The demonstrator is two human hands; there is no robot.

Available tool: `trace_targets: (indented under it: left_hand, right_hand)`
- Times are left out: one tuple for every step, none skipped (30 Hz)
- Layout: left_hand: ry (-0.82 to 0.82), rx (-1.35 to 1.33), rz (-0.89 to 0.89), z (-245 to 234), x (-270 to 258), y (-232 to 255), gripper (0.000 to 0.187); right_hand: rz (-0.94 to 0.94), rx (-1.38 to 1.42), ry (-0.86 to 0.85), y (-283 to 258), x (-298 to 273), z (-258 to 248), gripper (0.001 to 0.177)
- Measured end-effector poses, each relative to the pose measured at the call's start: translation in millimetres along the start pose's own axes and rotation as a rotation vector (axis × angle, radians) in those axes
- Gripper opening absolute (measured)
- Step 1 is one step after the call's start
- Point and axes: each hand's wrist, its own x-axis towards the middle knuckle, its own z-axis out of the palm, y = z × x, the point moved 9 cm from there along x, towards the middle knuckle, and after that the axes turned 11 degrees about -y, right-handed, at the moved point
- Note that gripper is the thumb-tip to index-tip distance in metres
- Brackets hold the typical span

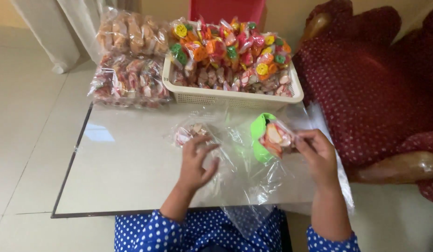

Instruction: Manually picking up small snack packets from a container and filling a plastic bag for packaging.

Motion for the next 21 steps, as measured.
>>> trace_targets:
  left_hand:
    - [-0.113, -0.096, 0.059, 8.2, 3.6, 40.1, 0.039]
    - [-0.227, -0.194, 0.118, 15.8, 6.6, 80.9, 0.036]
    - [-0.235, -0.199, 0.119, 13.8, 2.3, 110.8, 0.036]
    - [-0.556, -0.167, 0.096, 39.6, -6.6, 140.4, 0.064]
    - [-0.876, -0.132, 0.079, 61.9, -24.6, 169.1, 0.093]
    - [-0.882, -0.140, 0.082, 90.1, -46.6, 164.6, 0.093]
    - [-0.810, 0.135, 0.075, 113.6, -64.9, 153.8, 0.084]
    - [-0.721, 0.409, 0.071, 134.8, -81.9, 143.5, 0.086]
    - [-0.723, 0.406, 0.075, 135.1, -75.1, 137.5, 0.086]
    - [-0.745, 0.337, 0.036, 135.0, -71.0, 129.1, 0.048]
    - [-0.766, 0.268, -0.004, 134.9, -66.9, 120.5, 0.017]
    - [-0.767, 0.268, -0.001, 124.7, -59.4, 123.8, 0.017]
    - [-0.592, 0.172, -0.004, 100.3, -44.6, 129.5, 0.018]
    - [-0.419, 0.076, -0.014, 73.8, -35.4, 134.2, 0.020]
    - [-0.422, 0.076, -0.018, 71.0, -36.7, 139.2, 0.020]
    - [-0.386, 0.036, -0.004, 64.4, -33.7, 143.7, 0.024]
    - [-0.351, -0.004, 0.010, 57.1, -30.8, 148.2, 0.030]
    - [-0.347, 0.005, 0.007, 54.5, -30.6, 151.9, 0.030]
    - [-0.298, -0.001, 0.035, 47.5, -30.0, 158.4, 0.028]
    - [-0.248, -0.005, 0.064, 40.6, -29.6, 165.0, 0.027]
    - [-0.244, 0.005, 0.061, 38.6, -30.1, 166.3, 0.027]
  right_hand:
    - [-0.020, 0.037, 0.016, 0.8, -21.4, -14.4, 0.016]
    - [-0.039, 0.075, 0.032, 1.3, -42.5, -28.7, 0.014]
    - [-0.033, 0.074, 0.039, 8.9, -63.0, -44.1, 0.014]
    - [-0.025, 0.100, 0.026, 17.0, -81.8, -57.6, 0.009]
    - [-0.018, 0.127, 0.012, 25.0, -101.0, -70.8, 0.004]
    - [-0.012, 0.122, 0.018, 31.8, -119.9, -79.9, 0.004]
    - [0.062, 0.155, 0.017, 45.0, -138.9, -87.5, 0.005]
    - [0.132, 0.191, 0.015, 58.7, -156.3, -93.5, 0.008]
    - [0.134, 0.188, 0.020, 68.0, -164.0, -98.3, 0.008]
    - [0.133, 0.230, -0.064, 76.9, -172.0, -94.0, 0.009]
    - [0.132, 0.273, -0.147, 85.3, -180.4, -89.4, 0.010]
    - [0.131, 0.272, -0.144, 88.9, -181.2, -80.3, 0.010]
    - [0.169, 0.263, -0.150, 95.5, -182.5, -69.7, 0.010]
    - [0.214, 0.255, -0.161, 102.1, -186.2, -58.3, 0.009]
    - [0.218, 0.257, -0.163, 84.9, -178.4, -35.3, 0.009]
    - [0.263, 0.151, -0.203, 71.0, -166.4, -9.0, 0.008]
    - [0.306, 0.044, -0.243, 56.3, -154.9, 17.3, 0.007]
    - [0.300, 0.049, -0.250, 60.1, -146.9, 36.2, 0.007]
    - [0.260, -0.006, -0.203, 60.1, -138.1, 50.1, 0.011]
    - [0.218, -0.060, -0.155, 59.4, -129.5, 64.2, 0.017]
    - [0.212, -0.054, -0.162, 62.4, -120.4, 77.4, 0.017]
